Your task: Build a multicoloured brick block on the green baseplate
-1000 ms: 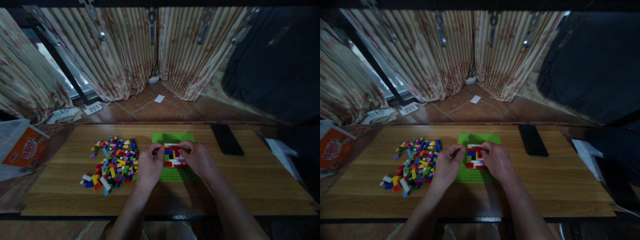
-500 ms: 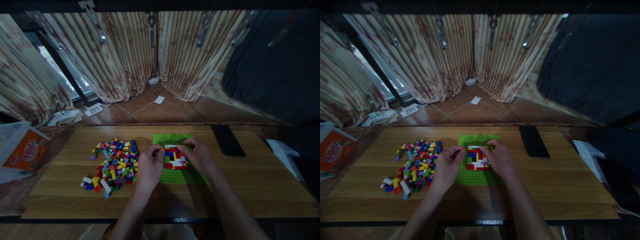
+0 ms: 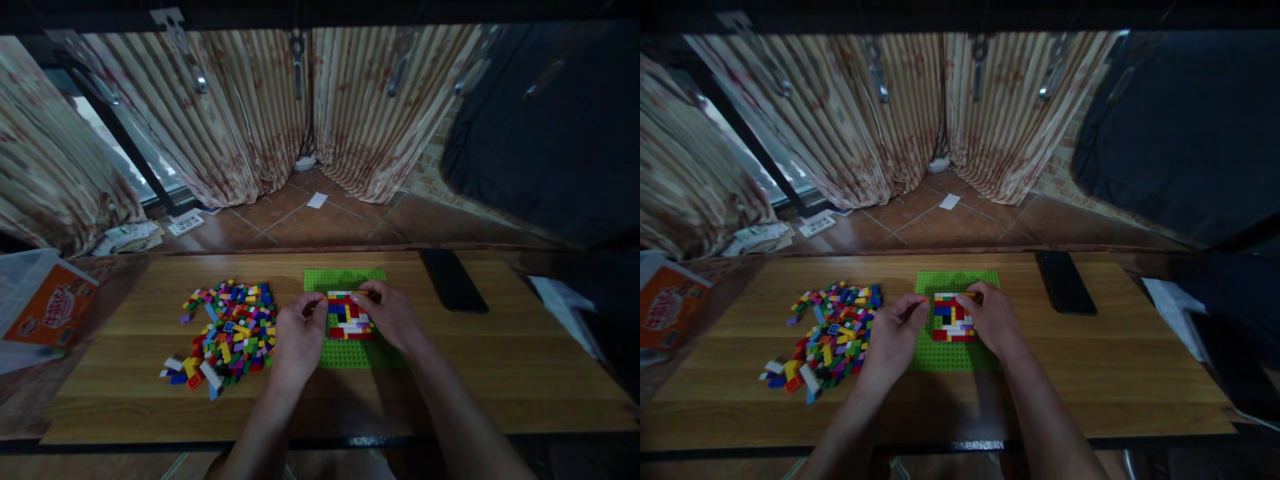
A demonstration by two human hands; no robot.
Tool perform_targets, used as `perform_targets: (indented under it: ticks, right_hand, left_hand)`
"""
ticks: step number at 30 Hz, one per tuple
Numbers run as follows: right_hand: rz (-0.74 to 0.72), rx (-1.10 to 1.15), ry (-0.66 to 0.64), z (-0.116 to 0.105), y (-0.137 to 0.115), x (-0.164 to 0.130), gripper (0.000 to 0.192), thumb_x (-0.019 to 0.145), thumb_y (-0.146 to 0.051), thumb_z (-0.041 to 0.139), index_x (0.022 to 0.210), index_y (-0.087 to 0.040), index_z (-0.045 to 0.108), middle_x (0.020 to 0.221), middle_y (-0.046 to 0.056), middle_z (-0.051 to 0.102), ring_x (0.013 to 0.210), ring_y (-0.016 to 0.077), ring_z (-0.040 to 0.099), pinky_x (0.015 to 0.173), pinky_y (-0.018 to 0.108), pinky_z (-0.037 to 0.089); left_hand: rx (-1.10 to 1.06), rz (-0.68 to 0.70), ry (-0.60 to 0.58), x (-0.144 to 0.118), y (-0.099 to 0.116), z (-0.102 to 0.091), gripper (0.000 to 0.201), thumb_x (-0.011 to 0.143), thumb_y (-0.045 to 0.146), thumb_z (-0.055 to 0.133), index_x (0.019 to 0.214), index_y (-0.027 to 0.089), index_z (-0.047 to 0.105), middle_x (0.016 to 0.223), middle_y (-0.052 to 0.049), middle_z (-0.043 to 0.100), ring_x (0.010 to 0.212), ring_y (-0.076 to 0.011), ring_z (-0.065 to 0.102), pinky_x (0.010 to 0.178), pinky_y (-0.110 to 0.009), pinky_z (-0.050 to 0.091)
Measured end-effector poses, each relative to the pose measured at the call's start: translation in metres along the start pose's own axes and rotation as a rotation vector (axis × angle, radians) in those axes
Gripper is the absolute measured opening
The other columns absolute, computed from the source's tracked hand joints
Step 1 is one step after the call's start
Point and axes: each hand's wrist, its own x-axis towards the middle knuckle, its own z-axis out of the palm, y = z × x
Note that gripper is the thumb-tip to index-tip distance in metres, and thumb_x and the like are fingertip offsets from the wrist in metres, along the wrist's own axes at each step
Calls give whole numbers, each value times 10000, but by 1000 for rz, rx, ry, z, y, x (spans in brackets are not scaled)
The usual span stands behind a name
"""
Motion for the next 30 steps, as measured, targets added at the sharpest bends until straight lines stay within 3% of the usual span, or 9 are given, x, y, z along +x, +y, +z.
perform_targets:
  ticks: [6, 11, 15, 19, 25, 30]
  right_hand:
    - [41, 77, 15, -5, 3, -1, 333, 795, -482, 632, 925, -182, 692, 883, 78, 711, 777, 219, 649, 717, 346, 484]
    - [-155, 244, 190, -15, 0, -1, 278, 880, -435, 546, 864, -209, 705, 910, 54, 702, 849, 204, 645, 756, 324, 487]
    - [-335, 295, 91, -13, -17, -9, 164, 877, -342, 594, 884, -245, 726, 968, 34, 678, 945, 190, 627, 837, 323, 478]
    - [-370, 287, -28, -4, -31, -18, 116, 869, -265, 623, 911, -260, 731, 984, 26, 651, 953, 174, 620, 854, 326, 482]
    - [-396, 314, 39, 5, -36, -23, 116, 878, -228, 616, 900, -254, 727, 972, 28, 651, 931, 165, 623, 847, 324, 489]
    - [-422, 311, 44, 6, -38, -25, 108, 886, -243, 611, 894, -256, 718, 984, 26, 653, 950, 168, 622, 865, 327, 486]
  left_hand:
    - [-23, -15, -18, 0, -1, 4, 181, 820, 275, 608, 922, 183, 724, 807, -37, 726, 707, -168, 665, 673, -258, 508]
    - [-88, -40, -25, 0, 0, 6, 191, 802, 270, 636, 937, 179, 735, 796, -33, 727, 675, -155, 651, 629, -237, 498]
    - [-238, -70, -72, 0, 2, 9, 166, 778, 241, 651, 894, 162, 739, 751, -22, 719, 629, -129, 621, 597, -214, 494]
    - [-396, -108, -90, 0, 7, 11, 159, 742, 217, 668, 863, 152, 748, 776, -23, 726, 640, -117, 629, 612, -206, 514]
    - [-482, -176, -81, -2, 13, 11, 167, 713, 186, 671, 847, 128, 754, 718, -16, 710, 533, -82, 582, 542, -187, 490]
    - [-487, -137, -80, -4, 13, 11, 147, 720, 192, 675, 826, 133, 759, 675, -6, 693, 528, -76, 567, 535, -178, 476]
